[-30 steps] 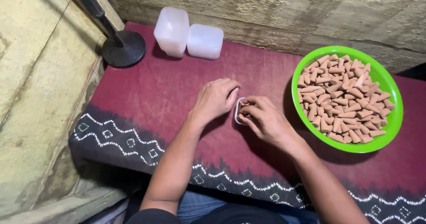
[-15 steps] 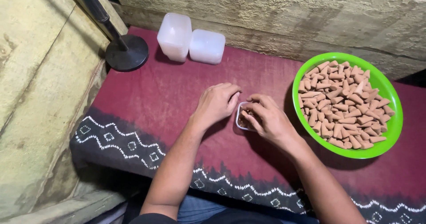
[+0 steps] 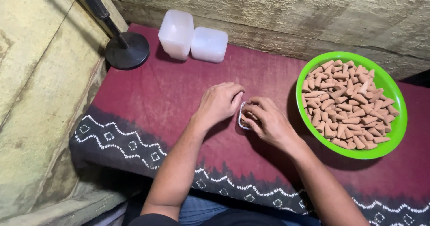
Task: Filling a small plastic container with incense cones from a larger bowl
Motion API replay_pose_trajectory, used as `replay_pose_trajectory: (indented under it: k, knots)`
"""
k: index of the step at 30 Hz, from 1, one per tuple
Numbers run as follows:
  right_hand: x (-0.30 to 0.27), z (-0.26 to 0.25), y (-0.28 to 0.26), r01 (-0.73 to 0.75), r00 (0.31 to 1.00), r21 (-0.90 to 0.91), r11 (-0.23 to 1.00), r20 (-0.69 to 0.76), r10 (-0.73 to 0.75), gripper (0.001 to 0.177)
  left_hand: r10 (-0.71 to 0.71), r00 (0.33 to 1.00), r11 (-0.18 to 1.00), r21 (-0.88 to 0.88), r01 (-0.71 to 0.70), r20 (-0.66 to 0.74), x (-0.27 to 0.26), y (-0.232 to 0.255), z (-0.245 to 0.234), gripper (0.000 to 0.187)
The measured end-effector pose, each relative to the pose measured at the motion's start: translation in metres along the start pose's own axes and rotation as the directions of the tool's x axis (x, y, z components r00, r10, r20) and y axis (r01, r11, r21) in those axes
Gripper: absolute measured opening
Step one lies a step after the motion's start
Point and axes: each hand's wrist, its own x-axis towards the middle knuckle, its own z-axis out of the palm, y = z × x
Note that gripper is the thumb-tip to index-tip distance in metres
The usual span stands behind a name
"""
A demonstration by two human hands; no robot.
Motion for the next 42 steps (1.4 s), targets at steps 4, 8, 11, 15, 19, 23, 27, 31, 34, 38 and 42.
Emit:
replay_pose_trajectory:
  k: [4, 8, 11, 15, 19, 23, 27, 31, 34, 38, 42]
  knots:
    - [-0.004, 0.008, 0.003, 0.021, 0.999, -0.026, 0.999, -0.045, -0.022, 0.013, 0.001, 1.000, 1.000, 0.006, -0.001, -0.003, -0.001, 0.000, 0.001, 0.018]
    - [-0.005, 0.017, 0.002, 0.045, 0.996, -0.075, 0.996, -0.075, -0.051, 0.010, 0.003, 1.000, 1.000, 0.007, -0.003, 0.001, -0.001, -0.001, 0.004, 0.018]
    - [-0.006, 0.018, -0.001, 0.042, 0.995, -0.073, 0.996, -0.086, -0.048, 0.009, -0.003, 1.000, 1.000, 0.006, 0.003, -0.002, -0.002, -0.002, 0.005, 0.019]
    - [-0.009, 0.008, -0.005, 0.021, 0.990, -0.084, 0.996, -0.134, -0.032, 0.012, -0.001, 1.000, 1.000, 0.009, 0.001, 0.000, 0.000, 0.002, 0.000, 0.018]
    - [-0.019, -0.011, -0.007, 0.016, 0.987, -0.115, 0.993, -0.156, -0.034, 0.012, -0.039, 0.998, 0.999, 0.000, 0.039, 0.050, -0.001, 0.009, -0.012, 0.022]
    - [-0.047, -0.034, 0.004, -0.016, 0.985, -0.148, 0.989, -0.172, -0.009, 0.014, -0.129, 0.987, 0.991, -0.034, 0.133, 0.100, -0.002, 0.013, -0.017, 0.036]
    - [-0.075, -0.073, 0.020, -0.099, 0.974, -0.158, 0.982, -0.216, 0.063, 0.013, -0.146, 0.971, 0.982, -0.092, 0.166, 0.189, 0.001, 0.017, -0.022, 0.013]
    - [-0.092, -0.135, 0.090, -0.081, 0.946, -0.426, 0.901, -0.317, -0.064, 0.012, -0.050, 0.989, 0.998, -0.038, 0.055, 0.139, 0.003, 0.003, -0.009, 0.002]
    - [-0.103, -0.177, 0.133, -0.469, 0.862, -0.366, 0.804, -0.388, 0.326, 0.031, -0.030, 1.000, 0.994, -0.108, 0.030, 0.003, 0.003, 0.003, -0.005, 0.008]
    - [-0.115, -0.173, 0.152, -0.570, 0.821, -0.333, 0.751, -0.284, 0.496, 0.048, -0.033, 0.991, 0.991, -0.136, 0.016, -0.127, 0.005, -0.007, 0.005, 0.015]
    - [-0.094, -0.160, 0.083, -0.695, 0.716, -0.154, 0.702, -0.240, 0.656, 0.053, 0.034, 0.970, 0.982, -0.170, -0.077, -0.240, 0.011, -0.004, 0.023, 0.021]
